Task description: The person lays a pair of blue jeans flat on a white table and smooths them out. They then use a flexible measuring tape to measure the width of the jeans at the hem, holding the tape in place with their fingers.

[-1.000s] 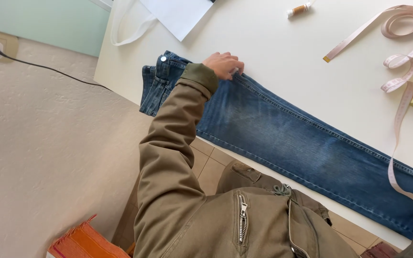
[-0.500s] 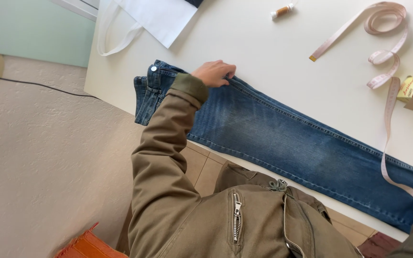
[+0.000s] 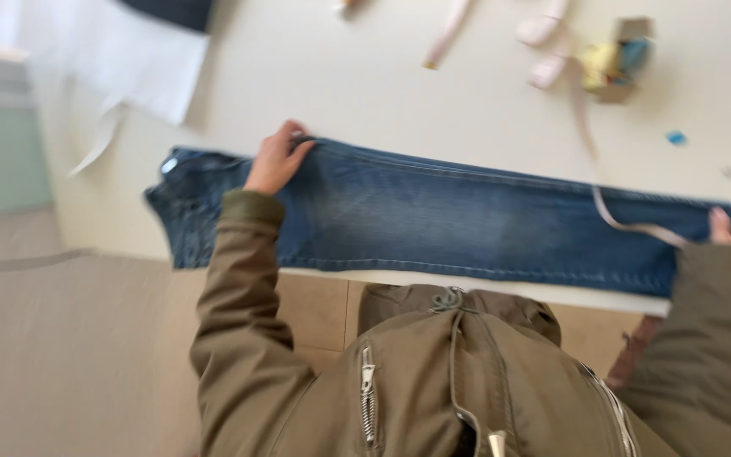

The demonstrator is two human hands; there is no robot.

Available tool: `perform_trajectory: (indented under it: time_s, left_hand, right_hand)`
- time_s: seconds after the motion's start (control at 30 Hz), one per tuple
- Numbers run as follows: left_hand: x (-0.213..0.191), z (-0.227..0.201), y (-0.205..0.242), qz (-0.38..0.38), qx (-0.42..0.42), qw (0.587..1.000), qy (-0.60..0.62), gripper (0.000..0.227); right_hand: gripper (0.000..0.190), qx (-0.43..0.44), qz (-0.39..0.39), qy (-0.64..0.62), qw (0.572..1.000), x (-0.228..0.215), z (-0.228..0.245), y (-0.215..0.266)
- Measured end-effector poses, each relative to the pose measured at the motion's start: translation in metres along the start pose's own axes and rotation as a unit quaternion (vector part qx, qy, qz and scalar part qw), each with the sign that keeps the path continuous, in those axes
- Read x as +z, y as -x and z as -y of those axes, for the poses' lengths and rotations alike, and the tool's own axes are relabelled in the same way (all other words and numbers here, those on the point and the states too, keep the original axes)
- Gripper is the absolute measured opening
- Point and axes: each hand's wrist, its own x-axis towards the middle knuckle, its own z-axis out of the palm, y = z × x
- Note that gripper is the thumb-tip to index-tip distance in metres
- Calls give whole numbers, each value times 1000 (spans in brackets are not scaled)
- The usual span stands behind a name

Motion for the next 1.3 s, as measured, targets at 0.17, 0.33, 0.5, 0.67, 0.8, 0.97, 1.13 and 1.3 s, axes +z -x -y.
perform_trajectory:
  time_s: [0.17, 0.33, 0.5, 0.67, 0.8, 0.97, 1.13, 1.3]
  left_hand:
    - [6, -5, 13, -102, 94, 989, -53, 22]
    - [6, -3, 18, -90, 70, 991, -71, 18]
    - [4, -19, 15, -89, 53, 992, -72, 19]
    - [10, -20, 17, -100, 46, 988, -111, 20]
    - [14, -23, 12, -99, 24, 986, -131, 21]
    - [45, -59, -7, -120, 46, 924, -359, 25]
    - [201, -261, -13, -55, 291, 908, -297, 28]
    - [342, -381, -21, 107, 405, 893, -164, 51]
  right_hand:
    - [43, -36, -44, -103, 993, 49, -22, 13]
    - [32, 57, -111, -72, 990, 55, 14, 27]
    - [26, 166, -98, 31, 981, 67, 65, 15]
    - [26, 182, -130, 37, 974, 73, 48, 18]
    - [25, 156, -149, -3, 976, 79, 45, 18]
    - [27, 163, -144, 27, 976, 82, 54, 15]
    - [27, 183, -118, -35, 975, 77, 77, 24]
    - [39, 152, -98, -102, 978, 67, 88, 60]
